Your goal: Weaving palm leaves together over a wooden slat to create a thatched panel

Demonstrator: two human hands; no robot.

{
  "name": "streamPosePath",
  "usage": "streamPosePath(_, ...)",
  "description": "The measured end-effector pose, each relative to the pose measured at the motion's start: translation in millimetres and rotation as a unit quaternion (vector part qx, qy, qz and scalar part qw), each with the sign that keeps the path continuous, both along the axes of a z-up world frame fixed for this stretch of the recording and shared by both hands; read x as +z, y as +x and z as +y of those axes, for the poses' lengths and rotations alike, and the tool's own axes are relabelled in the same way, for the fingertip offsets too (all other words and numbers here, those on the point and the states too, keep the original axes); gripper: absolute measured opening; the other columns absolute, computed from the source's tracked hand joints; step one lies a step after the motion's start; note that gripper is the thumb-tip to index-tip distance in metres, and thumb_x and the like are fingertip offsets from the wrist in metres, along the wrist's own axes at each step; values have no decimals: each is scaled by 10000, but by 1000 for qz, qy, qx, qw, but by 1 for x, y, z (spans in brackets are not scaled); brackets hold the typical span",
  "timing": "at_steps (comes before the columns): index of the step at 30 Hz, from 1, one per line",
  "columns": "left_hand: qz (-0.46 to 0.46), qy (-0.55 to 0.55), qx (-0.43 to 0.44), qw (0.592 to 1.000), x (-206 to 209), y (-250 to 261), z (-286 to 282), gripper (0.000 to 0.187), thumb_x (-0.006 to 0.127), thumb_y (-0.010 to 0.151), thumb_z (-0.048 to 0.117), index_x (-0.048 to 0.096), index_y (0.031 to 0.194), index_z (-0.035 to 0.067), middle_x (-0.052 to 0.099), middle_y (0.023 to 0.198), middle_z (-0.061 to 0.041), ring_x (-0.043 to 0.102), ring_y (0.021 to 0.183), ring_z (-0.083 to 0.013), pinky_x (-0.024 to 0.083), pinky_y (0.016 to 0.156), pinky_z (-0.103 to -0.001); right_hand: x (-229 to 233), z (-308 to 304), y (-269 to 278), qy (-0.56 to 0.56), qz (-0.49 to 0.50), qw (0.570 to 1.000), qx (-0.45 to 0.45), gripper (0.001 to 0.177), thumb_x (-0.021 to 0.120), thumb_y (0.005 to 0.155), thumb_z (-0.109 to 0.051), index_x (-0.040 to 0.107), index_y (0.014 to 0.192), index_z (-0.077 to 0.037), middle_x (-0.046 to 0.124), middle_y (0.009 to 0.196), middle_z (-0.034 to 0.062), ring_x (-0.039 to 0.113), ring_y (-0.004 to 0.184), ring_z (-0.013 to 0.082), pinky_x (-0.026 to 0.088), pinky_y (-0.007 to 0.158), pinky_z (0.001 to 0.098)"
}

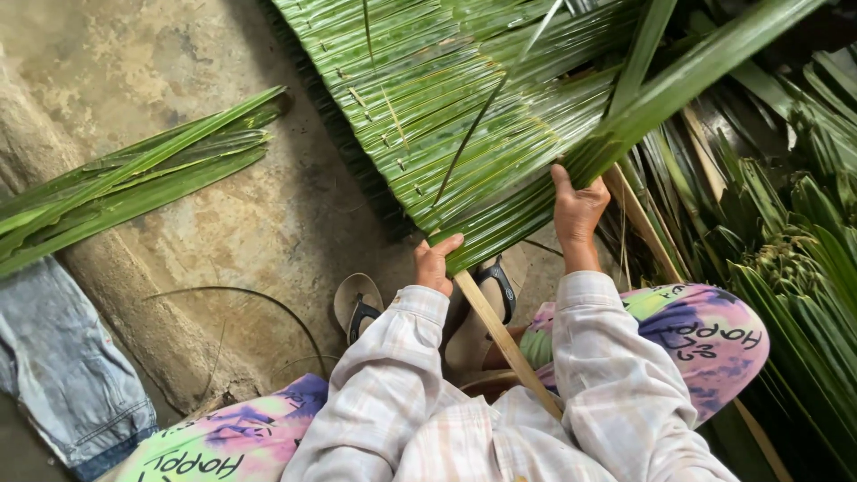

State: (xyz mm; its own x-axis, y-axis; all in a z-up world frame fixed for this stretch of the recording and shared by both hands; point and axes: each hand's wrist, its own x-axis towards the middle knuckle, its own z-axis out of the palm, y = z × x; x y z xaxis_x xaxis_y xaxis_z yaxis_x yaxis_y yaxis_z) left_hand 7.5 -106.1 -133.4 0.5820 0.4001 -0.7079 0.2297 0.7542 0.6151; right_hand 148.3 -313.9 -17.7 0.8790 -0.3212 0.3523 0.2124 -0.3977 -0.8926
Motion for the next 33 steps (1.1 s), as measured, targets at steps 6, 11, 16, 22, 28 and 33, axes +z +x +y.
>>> streamPosePath(6, 59, 148, -66, 985, 61, -12, -22, 759, 787, 890, 419, 551, 1383, -107, 576, 1380, -326, 497, 1375, -425, 380, 1158, -533, -43, -20, -12, 41, 23, 996, -78, 173, 870, 832, -66, 771, 969, -29, 766, 874, 119, 702, 863, 124, 566, 798, 346)
streamPosePath(11, 22, 231, -105, 967, 87, -19, -29, 676, 502, 1060, 538, 635, 1306, -77, 648, 1308, -287, 542, 1337, -410, 406, 1144, -501, -48, -33, -27, 154, 104, 970, -154, 330, 902, 829, -166, 729, 987, 67, 738, 827, 198, 753, 780, 202, 576, 703, 430)
streamPosePath(16, 43, 306, -175, 935, 92, -11, -16, 636, 424, 1075, 543, 692, 1051, -33, 721, 1065, -253, 640, 1163, -426, 466, 987, -547, -68, -44, -43, 277, 188, 903, -268, 517, 942, 718, -187, 648, 1060, 68, 711, 882, 166, 740, 770, 221, 592, 692, 423)
streamPosePath(22, 67, 333, -223, 914, 65, 10, 7, 661, 392, 1051, 638, 696, 989, 54, 735, 1049, -221, 647, 1173, -395, 496, 1010, -513, -83, -23, -40, 297, 189, 891, -286, 647, 916, 781, -192, 546, 1246, 66, 678, 1097, 210, 741, 967, 265, 595, 846, 440)
streamPosePath(28, 81, 355, -256, 896, 86, 14, 24, 674, 402, 1044, 651, 665, 949, 38, 736, 1043, -240, 656, 1167, -404, 504, 1013, -517, -80, -19, -11, 298, 184, 901, -256, 602, 920, 760, -158, 570, 1181, 94, 668, 1019, 208, 707, 901, 243, 597, 786, 430)
streamPosePath(33, 96, 331, -252, 904, 51, 17, 60, 636, 433, 1002, 687, 688, 971, 105, 746, 914, -204, 725, 903, -375, 585, 789, -436, -109, -31, -14, 319, 164, 898, -254, 650, 923, 785, -108, 527, 1266, 76, 655, 1088, 216, 728, 958, 282, 606, 803, 476)
